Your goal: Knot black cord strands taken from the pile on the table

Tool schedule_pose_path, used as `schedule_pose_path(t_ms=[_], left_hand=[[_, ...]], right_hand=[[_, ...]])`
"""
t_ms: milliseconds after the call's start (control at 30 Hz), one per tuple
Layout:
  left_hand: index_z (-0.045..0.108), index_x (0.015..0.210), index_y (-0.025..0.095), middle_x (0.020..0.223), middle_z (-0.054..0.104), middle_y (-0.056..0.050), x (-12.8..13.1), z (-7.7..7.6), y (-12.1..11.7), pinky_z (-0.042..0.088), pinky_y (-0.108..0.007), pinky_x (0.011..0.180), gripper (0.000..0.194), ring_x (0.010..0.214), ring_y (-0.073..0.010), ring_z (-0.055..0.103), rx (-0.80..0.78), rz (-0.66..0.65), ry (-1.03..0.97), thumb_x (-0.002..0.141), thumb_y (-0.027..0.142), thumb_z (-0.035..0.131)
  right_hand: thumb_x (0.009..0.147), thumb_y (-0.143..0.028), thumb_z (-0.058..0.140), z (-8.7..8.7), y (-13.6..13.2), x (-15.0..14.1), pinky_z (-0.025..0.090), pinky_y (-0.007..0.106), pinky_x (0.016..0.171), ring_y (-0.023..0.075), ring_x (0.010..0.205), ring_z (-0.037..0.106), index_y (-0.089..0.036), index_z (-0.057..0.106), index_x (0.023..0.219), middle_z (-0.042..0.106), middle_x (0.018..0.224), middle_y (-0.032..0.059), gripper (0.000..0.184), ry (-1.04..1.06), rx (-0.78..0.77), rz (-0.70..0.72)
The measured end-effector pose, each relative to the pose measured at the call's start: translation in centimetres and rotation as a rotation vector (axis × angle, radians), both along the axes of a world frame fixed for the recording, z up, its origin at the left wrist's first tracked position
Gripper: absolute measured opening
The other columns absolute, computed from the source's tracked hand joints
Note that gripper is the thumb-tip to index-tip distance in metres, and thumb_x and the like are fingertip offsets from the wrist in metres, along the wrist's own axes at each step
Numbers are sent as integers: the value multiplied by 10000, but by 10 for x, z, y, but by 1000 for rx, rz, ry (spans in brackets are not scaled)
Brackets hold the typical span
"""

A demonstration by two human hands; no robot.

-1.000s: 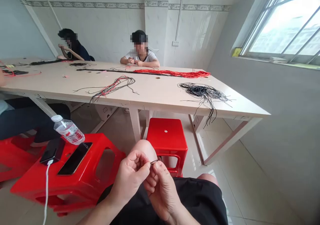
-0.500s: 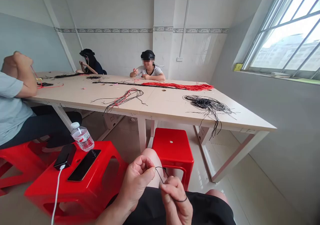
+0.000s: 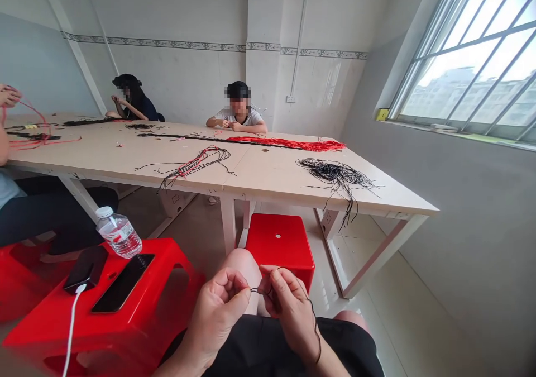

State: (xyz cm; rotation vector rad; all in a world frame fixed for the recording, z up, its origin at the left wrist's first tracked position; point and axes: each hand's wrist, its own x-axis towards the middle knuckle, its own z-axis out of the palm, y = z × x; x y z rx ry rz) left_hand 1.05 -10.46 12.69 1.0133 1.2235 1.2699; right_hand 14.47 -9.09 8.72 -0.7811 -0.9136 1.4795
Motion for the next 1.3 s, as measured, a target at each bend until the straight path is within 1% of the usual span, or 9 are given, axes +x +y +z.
schedule_pose_path(t_ms=[67, 167, 333, 433, 600, 733, 867, 1033, 1300], left_hand=[[543, 613, 159, 576, 510, 38, -2, 0, 0, 378, -177, 548, 158, 542, -72, 442, -7, 34, -12, 567, 173, 693], [524, 612, 157, 535, 503, 45, -5, -4, 2, 355, -172, 524, 142, 517, -65, 434, -27, 78, -33, 562, 147, 657], [496, 621, 165, 471, 500, 56, -6, -15, 10, 322, -161, 480, 135, 466, -54, 429, -99, 87, -119, 566, 128, 614], [496, 626, 166, 469, 510, 57, -4, -24, 16, 317, -159, 462, 160, 453, -54, 440, -117, 99, -156, 560, 143, 639], [517, 656, 163, 500, 530, 62, -2, -36, 25, 365, -160, 492, 175, 473, -52, 467, -128, 97, -147, 570, 125, 665], [523, 665, 161, 538, 544, 61, 1, -40, 26, 388, -168, 500, 186, 490, -55, 486, -111, 83, -103, 574, 122, 680], [523, 658, 157, 554, 549, 53, 7, -42, 23, 404, -172, 499, 190, 507, -60, 496, -99, 41, -61, 582, 128, 695], [550, 684, 146, 641, 575, 36, 11, -43, 20, 465, -185, 599, 213, 609, -67, 527, -33, 6, -36, 580, 141, 736], [545, 682, 147, 593, 568, 43, 13, -36, 18, 456, -172, 559, 216, 561, -61, 524, -75, -34, -73, 575, 113, 730]], right_hand=[[779, -424, 673, -3, -2, 2, 247, 166, 409, 33, 440, 351, -168, 713, 878, 570, 599, -1, 277, 94, -123, 149], [683, -364, 777, -13, -8, 10, 172, 147, 400, -1, 423, 251, -122, 701, 826, 506, 535, -34, 291, 219, -270, 277], [566, -261, 853, -37, -17, 14, 88, 117, 356, -18, 420, 199, -107, 653, 720, 455, 541, -66, 296, 465, -655, 323], [538, -239, 858, -43, -26, 7, 82, 117, 348, -19, 415, 194, -107, 613, 672, 449, 536, -72, 309, 463, -726, 314], [693, -347, 746, -41, -29, 1, 195, 150, 382, 15, 422, 290, -135, 614, 703, 542, 555, -28, 249, 31, -401, 187], [763, -280, 664, -34, -28, 4, 395, 221, 527, 95, 570, 494, -163, 649, 758, 618, 666, 15, 118, -427, 62, 29], [815, -212, 587, -26, -23, 7, 441, 254, 589, 127, 623, 539, -182, 636, 775, 622, 695, 24, 70, -681, 405, -81], [856, -198, 537, -17, -14, 14, 457, 255, 616, 137, 683, 561, -182, 606, 818, 620, 728, 32, 81, -771, 565, -138], [835, -195, 571, -13, 3, 20, 424, 253, 568, 123, 612, 529, -186, 600, 752, 609, 672, 11, 88, -780, 501, -166]])
